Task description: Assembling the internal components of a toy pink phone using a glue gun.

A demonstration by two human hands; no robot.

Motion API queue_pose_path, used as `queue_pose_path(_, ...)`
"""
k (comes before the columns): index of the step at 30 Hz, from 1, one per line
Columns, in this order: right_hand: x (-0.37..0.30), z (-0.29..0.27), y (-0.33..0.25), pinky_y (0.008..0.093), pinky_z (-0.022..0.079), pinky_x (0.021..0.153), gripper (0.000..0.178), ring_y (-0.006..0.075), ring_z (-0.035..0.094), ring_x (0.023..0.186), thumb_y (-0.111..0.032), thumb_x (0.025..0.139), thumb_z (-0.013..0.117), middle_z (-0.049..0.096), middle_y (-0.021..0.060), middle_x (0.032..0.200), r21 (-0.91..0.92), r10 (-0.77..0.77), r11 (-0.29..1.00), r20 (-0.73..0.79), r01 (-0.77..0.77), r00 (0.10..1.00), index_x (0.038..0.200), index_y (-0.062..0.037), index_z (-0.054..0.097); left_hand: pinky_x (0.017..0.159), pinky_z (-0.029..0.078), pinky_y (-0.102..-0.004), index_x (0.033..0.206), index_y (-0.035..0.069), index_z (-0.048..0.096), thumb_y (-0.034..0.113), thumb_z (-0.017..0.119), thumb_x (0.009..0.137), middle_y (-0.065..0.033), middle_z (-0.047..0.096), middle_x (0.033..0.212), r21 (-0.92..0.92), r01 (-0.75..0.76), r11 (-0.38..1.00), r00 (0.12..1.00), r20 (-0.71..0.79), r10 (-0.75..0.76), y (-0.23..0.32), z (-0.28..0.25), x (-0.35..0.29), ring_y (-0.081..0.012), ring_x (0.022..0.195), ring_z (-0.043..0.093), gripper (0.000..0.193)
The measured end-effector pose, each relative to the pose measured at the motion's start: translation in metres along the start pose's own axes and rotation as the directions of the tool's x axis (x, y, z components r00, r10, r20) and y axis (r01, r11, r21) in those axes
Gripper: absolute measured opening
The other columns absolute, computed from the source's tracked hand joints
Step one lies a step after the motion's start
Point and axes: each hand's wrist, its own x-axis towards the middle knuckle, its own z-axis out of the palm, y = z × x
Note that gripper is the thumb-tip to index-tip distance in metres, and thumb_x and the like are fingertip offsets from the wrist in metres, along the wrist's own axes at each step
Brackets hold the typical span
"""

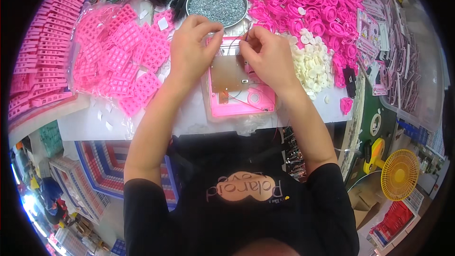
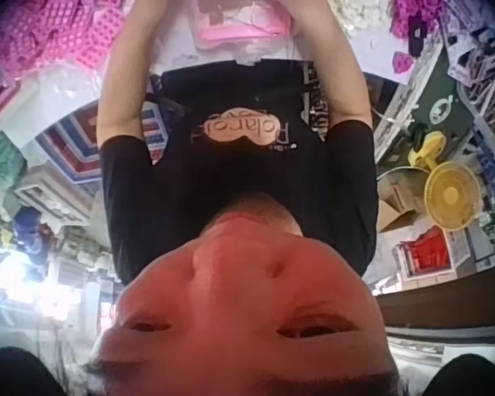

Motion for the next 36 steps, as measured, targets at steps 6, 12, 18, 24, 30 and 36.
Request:
queue_pose_path(6, 0.005, -0.001, 0.001, 0.0443, 0.056, 0.066, 0.018, 0.0355, 0.070, 0.068, -0.019, 0.085, 0.066, 0.071, 0.0174, 0.072, -0.161, -0.055, 0.985, 0.040, 0.060, 0.998, 0.085, -0.0014, 0.069, 0.079, 0.052, -0.0366, 0.095, 0.007, 0.072, 0.007, 0.074, 0.080, -0.0069, 0.066, 0.100, 0.042, -0.250, 0.967, 0.955, -0.151, 0.254, -0.012, -0.007, -0.010, -0.0253, 0.088, 0.065, 0.015)
queue_pose_path(12, 0.006, -0.006, 0.003, 0.0422, 0.057, 0.064, 0.017, 0.0338, 0.071, 0.067, -0.017, 0.085, 0.066, 0.071, 0.0173, 0.073, -0.173, -0.108, 0.978, 0.067, 0.118, 0.992, 0.085, -0.0007, 0.069, 0.079, 0.051, -0.0381, 0.099, 0.006, 0.068, 0.008, 0.070, 0.083, -0.0098, 0.069, 0.093, -0.094, -0.274, 0.957, 0.960, 0.035, 0.278, 0.004, -0.011, -0.010, -0.0282, 0.085, 0.065, 0.015)
queue_pose_path(18, 0.002, -0.011, 0.006, 0.0339, 0.055, 0.059, 0.016, 0.0220, 0.073, 0.064, -0.016, 0.087, 0.069, 0.072, 0.0133, 0.071, 0.084, 0.059, 0.994, 0.086, -0.066, 0.995, 0.086, 0.0002, 0.070, 0.065, 0.050, -0.0277, 0.101, 0.000, 0.063, 0.009, 0.065, 0.093, -0.0085, 0.067, 0.086, -0.061, -0.063, 0.996, 0.962, 0.262, 0.077, 0.018, 0.010, 0.004, -0.0121, 0.072, 0.062, 0.012)
queue_pose_path(24, -0.009, -0.010, 0.002, 0.0341, 0.055, 0.059, 0.013, 0.0218, 0.071, 0.065, -0.015, 0.087, 0.069, 0.071, 0.0091, 0.073, 0.149, 0.106, 0.981, 0.137, -0.126, 0.985, 0.085, -0.0023, 0.069, 0.061, 0.050, -0.0292, 0.099, 0.000, 0.064, 0.010, 0.067, 0.092, -0.0076, 0.066, 0.074, -0.037, 0.031, 0.999, 0.989, 0.149, -0.025, 0.011, 0.015, 0.007, -0.0141, 0.065, 0.062, 0.013)
queue_pose_path(30, -0.025, -0.003, 0.000, 0.0372, 0.054, 0.058, 0.014, 0.0260, 0.067, 0.071, -0.014, 0.079, 0.073, 0.066, 0.0058, 0.086, -0.237, -0.503, 0.787, 0.290, 0.570, 0.814, 0.092, -0.0095, 0.068, 0.065, 0.050, -0.0289, 0.097, -0.002, 0.063, 0.010, 0.066, 0.093, -0.0093, 0.068, 0.076, -0.091, 0.005, 0.996, 0.833, 0.552, 0.046, 0.016, 0.002, 0.031, -0.0131, 0.069, 0.063, 0.013)
queue_pose_path(36, -0.016, -0.046, 0.002, 0.0361, 0.055, 0.067, 0.020, 0.0252, 0.065, 0.077, -0.015, 0.079, 0.075, 0.070, 0.0043, 0.099, -0.323, -0.559, 0.764, 0.100, 0.558, 0.823, 0.098, -0.0108, 0.071, 0.070, 0.052, -0.0327, 0.098, -0.001, 0.063, 0.009, 0.065, 0.092, -0.0120, 0.069, 0.080, -0.149, -0.130, 0.980, 0.808, 0.558, 0.191, 0.018, 0.002, 0.025, -0.0226, 0.074, 0.067, 0.012)
